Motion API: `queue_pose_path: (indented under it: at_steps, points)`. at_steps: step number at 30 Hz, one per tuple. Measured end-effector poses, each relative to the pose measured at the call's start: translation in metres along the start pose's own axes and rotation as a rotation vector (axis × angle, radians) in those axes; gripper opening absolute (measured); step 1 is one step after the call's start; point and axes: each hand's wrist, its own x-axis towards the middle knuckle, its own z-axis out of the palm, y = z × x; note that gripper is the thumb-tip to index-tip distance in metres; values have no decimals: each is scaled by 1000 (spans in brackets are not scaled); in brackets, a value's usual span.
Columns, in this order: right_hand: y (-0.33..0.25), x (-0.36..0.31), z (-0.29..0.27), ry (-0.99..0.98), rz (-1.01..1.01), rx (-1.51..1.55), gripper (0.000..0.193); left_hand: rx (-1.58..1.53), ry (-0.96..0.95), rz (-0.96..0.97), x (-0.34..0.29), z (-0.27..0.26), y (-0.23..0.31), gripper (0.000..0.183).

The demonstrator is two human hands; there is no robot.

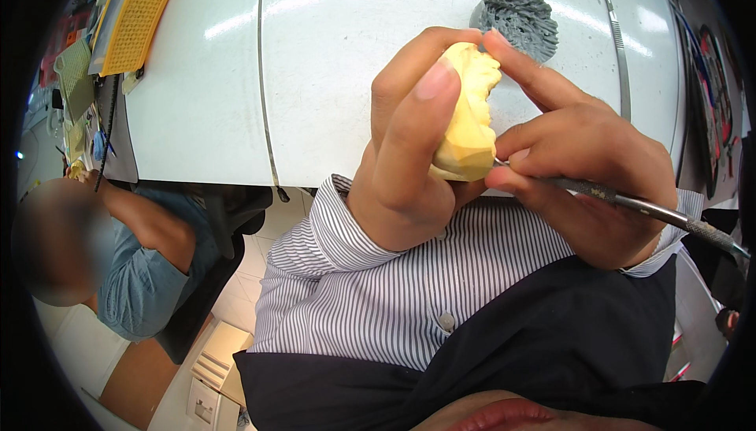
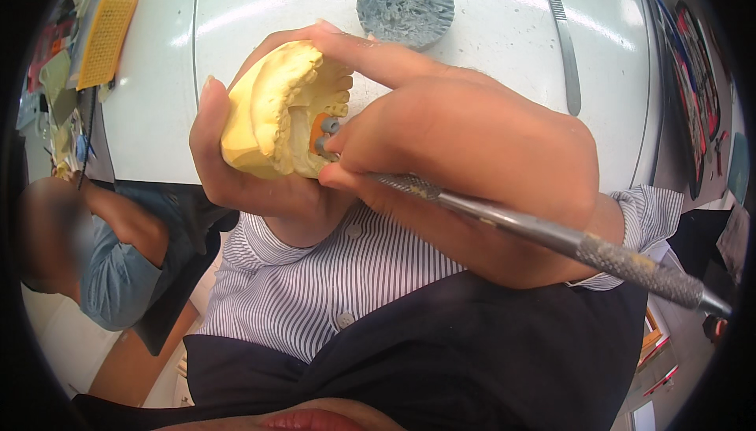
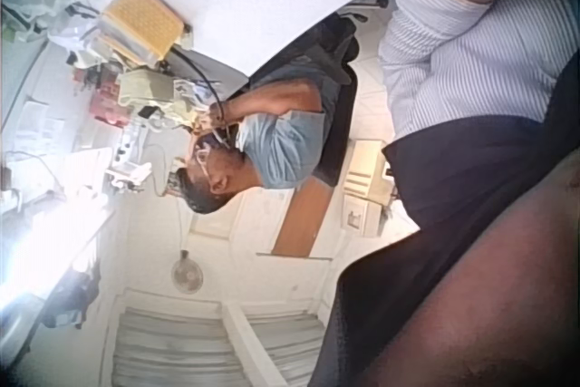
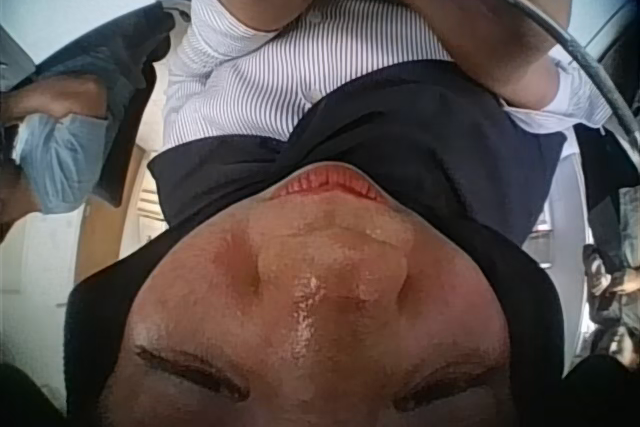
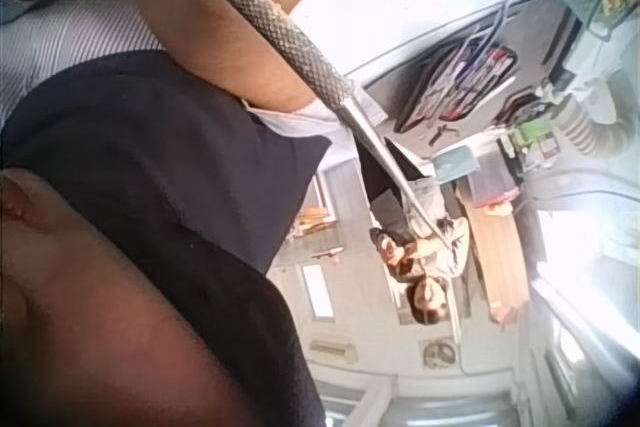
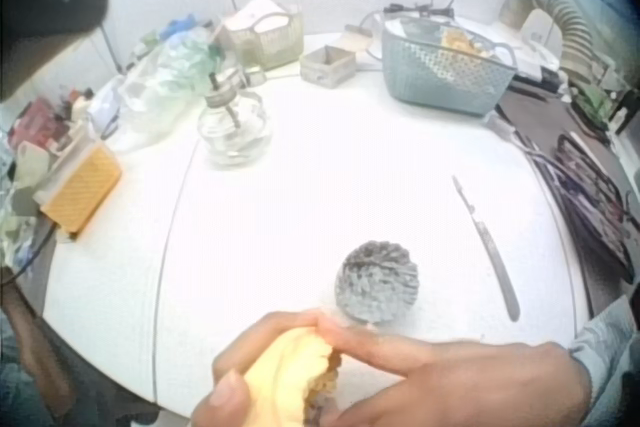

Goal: The person holds a yellow dental cast in their left hand and uses a metal dental tool to scrape and shape the material around the teeth. They rotate the cast to access different angles and occasionally use a brush to clean the surface.

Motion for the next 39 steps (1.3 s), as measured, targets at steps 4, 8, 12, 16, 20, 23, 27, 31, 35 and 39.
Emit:
queue_pose_path:
  at_steps: [4,8,12,16,20,23,27,31,35,39]
  points:
    - [1,0,0,5,-1,-6,18,21,7,4,-1,0,-1,72]
    - [1,0,2,22,-1,-5,20,-12,8,-4,-1,-1,-2,73]
    - [5,-2,3,28,-29,21,23,-18,2,-16,-2,-3,-1,76]
    - [8,-2,5,44,-48,28,24,-24,9,-30,-3,-3,0,77]
    - [9,-2,4,26,-53,51,23,-20,19,-20,-3,-2,-2,79]
    - [9,-2,2,6,-51,73,22,-44,26,-14,-3,-1,-3,80]
    - [8,0,2,-1,-44,61,22,-33,44,4,-2,0,-3,80]
    - [9,0,2,3,-50,99,20,-45,38,-13,-3,-1,-2,79]
    - [10,0,4,7,-43,96,20,-24,37,8,-4,-1,-4,79]
    - [9,0,2,-11,-52,92,20,-23,44,-4,-3,0,-1,79]
